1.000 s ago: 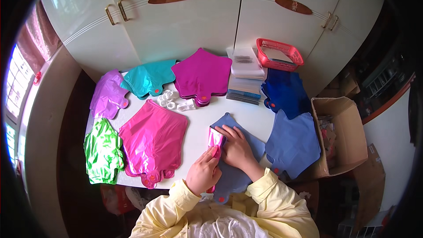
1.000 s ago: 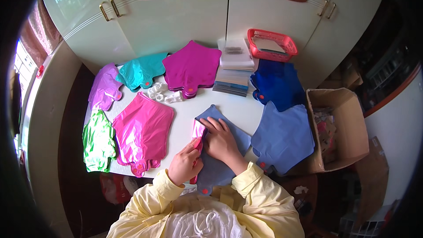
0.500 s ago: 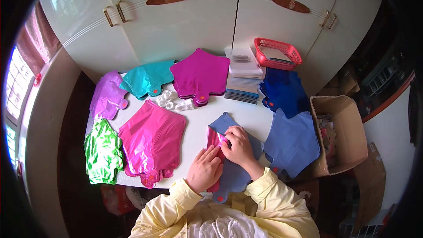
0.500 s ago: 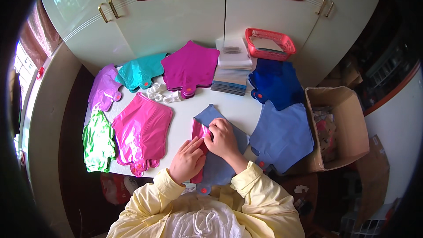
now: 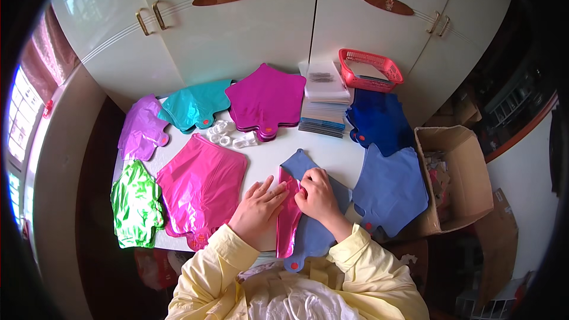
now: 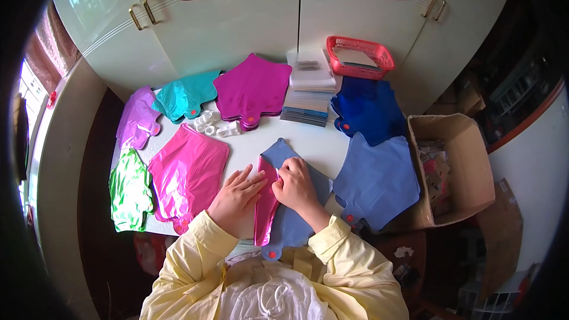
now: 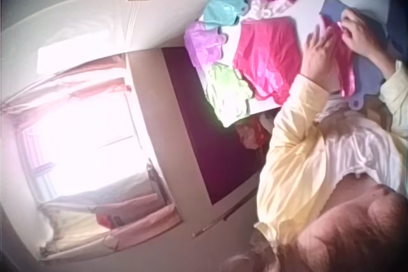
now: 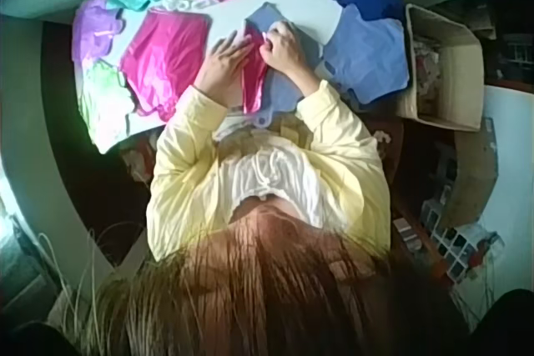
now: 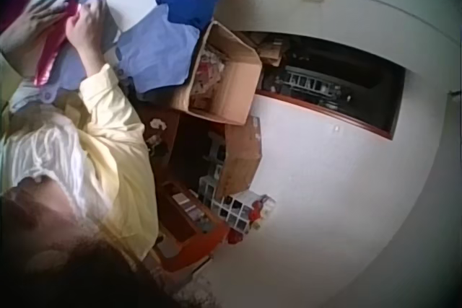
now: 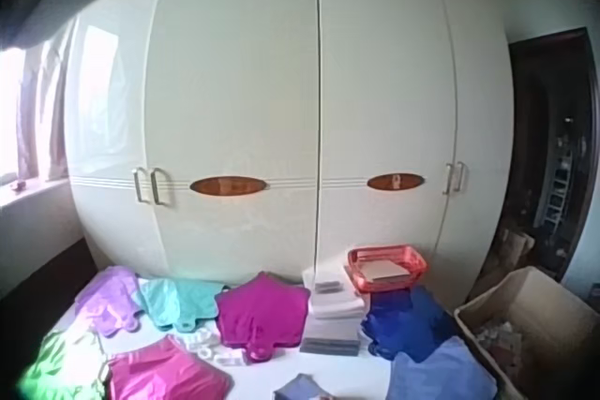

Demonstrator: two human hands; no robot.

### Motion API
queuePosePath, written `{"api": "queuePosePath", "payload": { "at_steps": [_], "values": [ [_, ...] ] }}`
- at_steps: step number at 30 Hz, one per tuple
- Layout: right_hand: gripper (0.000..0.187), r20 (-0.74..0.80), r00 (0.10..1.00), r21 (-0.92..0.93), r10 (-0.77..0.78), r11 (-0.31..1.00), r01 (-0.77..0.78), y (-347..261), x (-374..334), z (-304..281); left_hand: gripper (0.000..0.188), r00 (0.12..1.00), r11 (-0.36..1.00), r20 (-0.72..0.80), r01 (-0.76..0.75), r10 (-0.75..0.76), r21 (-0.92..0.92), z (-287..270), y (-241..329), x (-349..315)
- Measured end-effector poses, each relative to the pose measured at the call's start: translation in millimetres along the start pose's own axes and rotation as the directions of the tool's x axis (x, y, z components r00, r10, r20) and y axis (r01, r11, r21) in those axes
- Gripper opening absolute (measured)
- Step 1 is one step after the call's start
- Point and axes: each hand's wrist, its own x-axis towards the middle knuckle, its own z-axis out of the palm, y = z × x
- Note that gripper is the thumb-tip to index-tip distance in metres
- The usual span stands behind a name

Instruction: Folding a pink foil balloon and inserting it into a cardboard backing sleeve for retail packaging.

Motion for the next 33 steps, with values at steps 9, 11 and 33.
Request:
{"api": "queuePosePath", "payload": {
  "at_steps": [9, 11, 33],
  "values": [
    [0.008, -0.018, 1.000, -0.008, -0.009, 1.000, 0.009, 2.0, -1.1, 1.3, 0.048, 0.999, 1.000, 0.050, 0.006, -0.006, 0.004, 5.9, -3.3, -1.7],
    [0.008, -0.016, 1.000, -0.011, -0.009, 1.000, 0.009, -0.4, -0.4, 0.3, 0.048, 0.999, 0.999, 0.041, 0.002, -0.004, 0.033, 6.4, -4.1, -3.2],
    [0.013, 0.034, 0.999, -0.180, -0.042, 0.983, 0.047, 1.2, 16.9, 7.6, 0.055, 0.999, 0.961, -0.006, 0.044, -0.044, 0.273, 4.9, -17.3, -4.5]
  ]
}}
